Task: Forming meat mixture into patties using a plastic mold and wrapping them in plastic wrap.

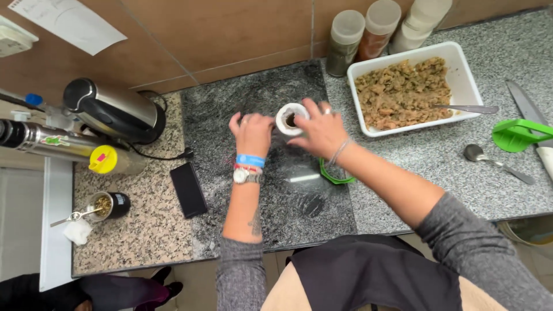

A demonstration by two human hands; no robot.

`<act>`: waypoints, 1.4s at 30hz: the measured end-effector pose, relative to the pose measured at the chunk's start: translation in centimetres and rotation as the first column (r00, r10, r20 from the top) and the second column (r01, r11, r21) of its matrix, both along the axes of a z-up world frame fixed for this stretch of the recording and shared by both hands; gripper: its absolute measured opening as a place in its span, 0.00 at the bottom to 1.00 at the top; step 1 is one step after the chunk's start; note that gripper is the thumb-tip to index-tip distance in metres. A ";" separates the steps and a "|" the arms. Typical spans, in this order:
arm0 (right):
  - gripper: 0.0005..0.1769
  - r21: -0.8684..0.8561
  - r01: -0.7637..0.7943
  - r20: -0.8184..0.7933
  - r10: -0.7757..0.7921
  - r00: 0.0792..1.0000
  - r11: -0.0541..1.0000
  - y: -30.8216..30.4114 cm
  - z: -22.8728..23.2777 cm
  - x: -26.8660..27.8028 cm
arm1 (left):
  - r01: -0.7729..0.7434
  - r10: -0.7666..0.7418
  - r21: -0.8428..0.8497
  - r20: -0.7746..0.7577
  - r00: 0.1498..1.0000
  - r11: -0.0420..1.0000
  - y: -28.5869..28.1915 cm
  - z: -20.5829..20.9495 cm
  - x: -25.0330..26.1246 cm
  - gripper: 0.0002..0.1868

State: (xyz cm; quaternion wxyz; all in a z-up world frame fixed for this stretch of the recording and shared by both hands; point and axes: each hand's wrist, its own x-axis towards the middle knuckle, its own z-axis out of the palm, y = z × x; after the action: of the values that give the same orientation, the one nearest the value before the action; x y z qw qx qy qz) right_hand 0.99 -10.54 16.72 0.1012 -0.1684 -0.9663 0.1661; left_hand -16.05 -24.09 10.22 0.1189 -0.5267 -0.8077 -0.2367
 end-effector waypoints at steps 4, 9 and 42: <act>0.31 0.104 -0.102 0.219 0.077 0.973 0.989 3.0 -0.5 -0.4 | -0.180 0.169 0.054 0.159 0.973 0.982 -5.9 0.2 2.1 0.04; 0.41 0.156 -0.252 0.379 0.178 0.908 0.955 3.1 0.2 -0.5 | -0.355 0.348 -0.039 0.326 0.879 0.934 -12.8 2.0 6.5 0.12; 0.27 0.043 -0.609 0.224 0.587 0.778 0.792 5.9 -1.2 -2.3 | -0.052 -0.001 0.200 0.260 0.966 0.978 -2.1 -1.2 5.1 0.71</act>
State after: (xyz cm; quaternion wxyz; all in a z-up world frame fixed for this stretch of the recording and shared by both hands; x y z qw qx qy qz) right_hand -1.35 -4.64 15.55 -0.0445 0.1377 -0.9826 0.1169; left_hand -10.96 -26.20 9.06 0.0693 -0.4658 -0.7944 -0.3836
